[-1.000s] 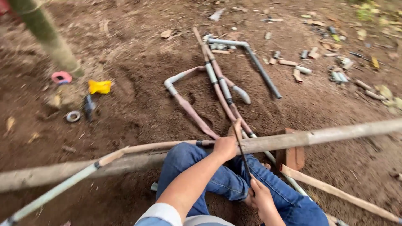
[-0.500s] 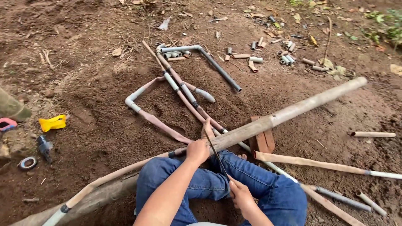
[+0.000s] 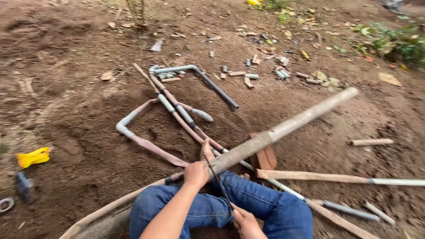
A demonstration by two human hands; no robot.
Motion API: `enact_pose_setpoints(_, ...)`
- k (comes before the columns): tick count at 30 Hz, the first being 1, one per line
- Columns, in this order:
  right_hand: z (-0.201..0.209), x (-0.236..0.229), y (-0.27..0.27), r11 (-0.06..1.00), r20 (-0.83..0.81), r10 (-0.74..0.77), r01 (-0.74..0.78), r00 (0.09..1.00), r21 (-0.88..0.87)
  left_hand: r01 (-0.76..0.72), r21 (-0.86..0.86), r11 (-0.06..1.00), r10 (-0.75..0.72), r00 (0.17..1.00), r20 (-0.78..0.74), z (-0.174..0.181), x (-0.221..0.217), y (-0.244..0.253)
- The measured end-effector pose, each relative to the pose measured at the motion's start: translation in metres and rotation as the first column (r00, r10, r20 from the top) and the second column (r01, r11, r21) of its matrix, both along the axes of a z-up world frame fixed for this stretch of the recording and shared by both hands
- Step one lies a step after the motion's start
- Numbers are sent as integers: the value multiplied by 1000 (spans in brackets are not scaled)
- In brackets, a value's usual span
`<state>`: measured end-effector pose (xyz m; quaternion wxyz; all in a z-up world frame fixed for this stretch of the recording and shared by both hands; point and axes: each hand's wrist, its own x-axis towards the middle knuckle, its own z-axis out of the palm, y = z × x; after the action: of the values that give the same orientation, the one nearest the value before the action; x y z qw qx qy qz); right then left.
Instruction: Sawing a bamboo pole using a handheld hacksaw blade while sitting on the ground.
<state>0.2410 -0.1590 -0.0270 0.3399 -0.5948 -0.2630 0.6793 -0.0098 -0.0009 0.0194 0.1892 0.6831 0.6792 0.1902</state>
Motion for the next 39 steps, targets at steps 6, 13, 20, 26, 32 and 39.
enact_pose_setpoints(6,103,-54,29,992,133,85,-71,987,-106,-2,-51,999,3,1000,15,9,-5,-11)
enact_pose_setpoints(13,112,-56,19,983,31,95,-89,995,-159,27,-100,995,-40,991,-129,-5,0,-3)
enact_pose_setpoints(20,109,-59,18,987,67,99,-90,993,-132,10,-48,999,-13,997,-70,0,0,-2)
enact_pose_setpoints(26,104,-54,12,984,57,100,-90,993,-157,23,-120,992,-36,994,-107,1,2,1)
enact_pose_setpoints(32,116,-46,30,964,155,265,-259,952,-60,-2,-96,995,-1,999,-33,1,2,1)
enact_pose_setpoints(39,113,-45,29,978,41,177,-171,983,-118,-39,-70,997,42,998,37,-6,0,3)
